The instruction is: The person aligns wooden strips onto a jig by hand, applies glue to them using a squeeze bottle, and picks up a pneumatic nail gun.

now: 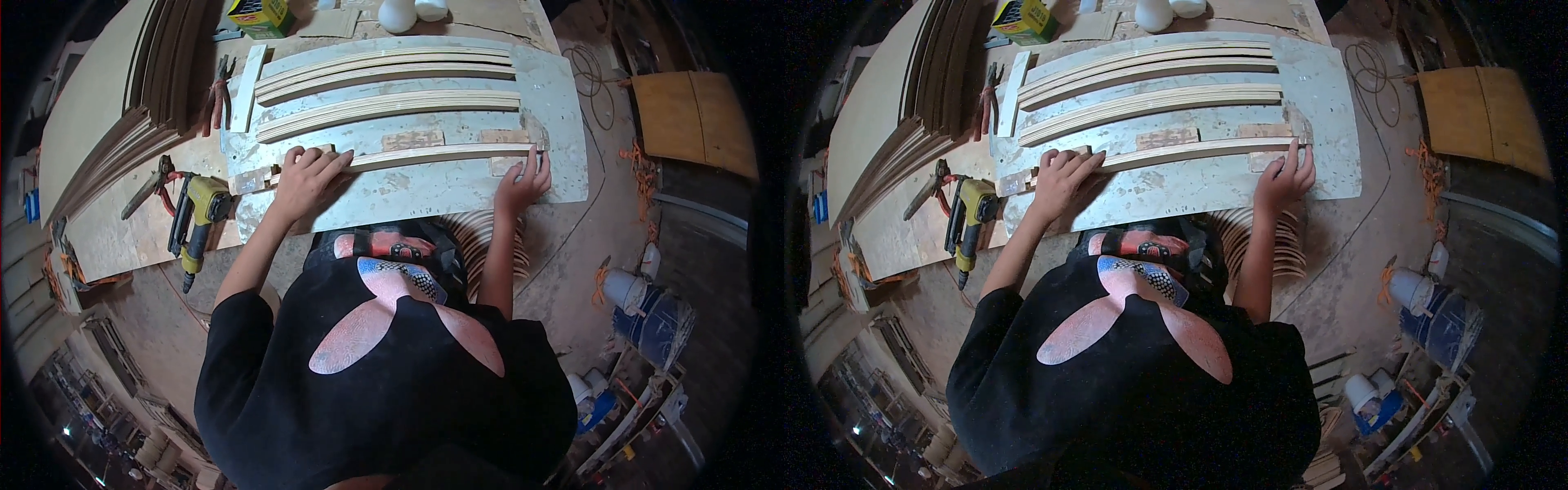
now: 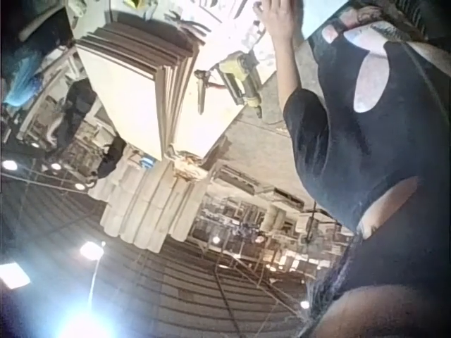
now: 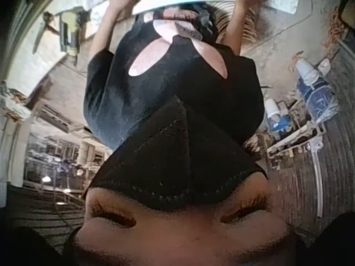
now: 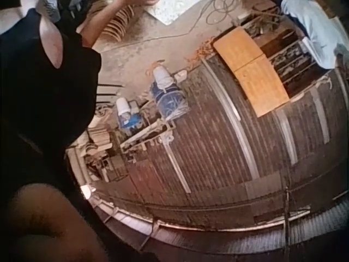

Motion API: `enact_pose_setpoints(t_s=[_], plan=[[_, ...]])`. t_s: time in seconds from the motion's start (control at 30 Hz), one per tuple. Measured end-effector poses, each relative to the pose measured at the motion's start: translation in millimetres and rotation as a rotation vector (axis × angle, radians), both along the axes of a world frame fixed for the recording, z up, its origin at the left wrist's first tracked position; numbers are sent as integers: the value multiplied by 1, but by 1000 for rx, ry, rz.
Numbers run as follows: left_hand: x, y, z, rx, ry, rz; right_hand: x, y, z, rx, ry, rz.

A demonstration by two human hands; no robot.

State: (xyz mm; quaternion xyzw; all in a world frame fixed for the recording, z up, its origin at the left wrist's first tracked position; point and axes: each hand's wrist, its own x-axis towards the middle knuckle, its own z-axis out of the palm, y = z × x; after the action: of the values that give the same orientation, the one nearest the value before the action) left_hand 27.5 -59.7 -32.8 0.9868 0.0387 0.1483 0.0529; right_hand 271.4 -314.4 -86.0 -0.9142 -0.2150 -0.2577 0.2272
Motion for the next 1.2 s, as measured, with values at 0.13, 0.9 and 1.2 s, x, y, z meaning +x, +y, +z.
enact_pose_setpoints(t_s=[0.13,0.9,1.2], plan=[[1,-2,-4,30,17,42,2,-3,-3,6,0,2],[69,-38,78,-223,-927,-40,-6,-5,-2,195,49,-51],[93,-38,-9,-218,-200,44,-5,-5,-4,294,68,9]])
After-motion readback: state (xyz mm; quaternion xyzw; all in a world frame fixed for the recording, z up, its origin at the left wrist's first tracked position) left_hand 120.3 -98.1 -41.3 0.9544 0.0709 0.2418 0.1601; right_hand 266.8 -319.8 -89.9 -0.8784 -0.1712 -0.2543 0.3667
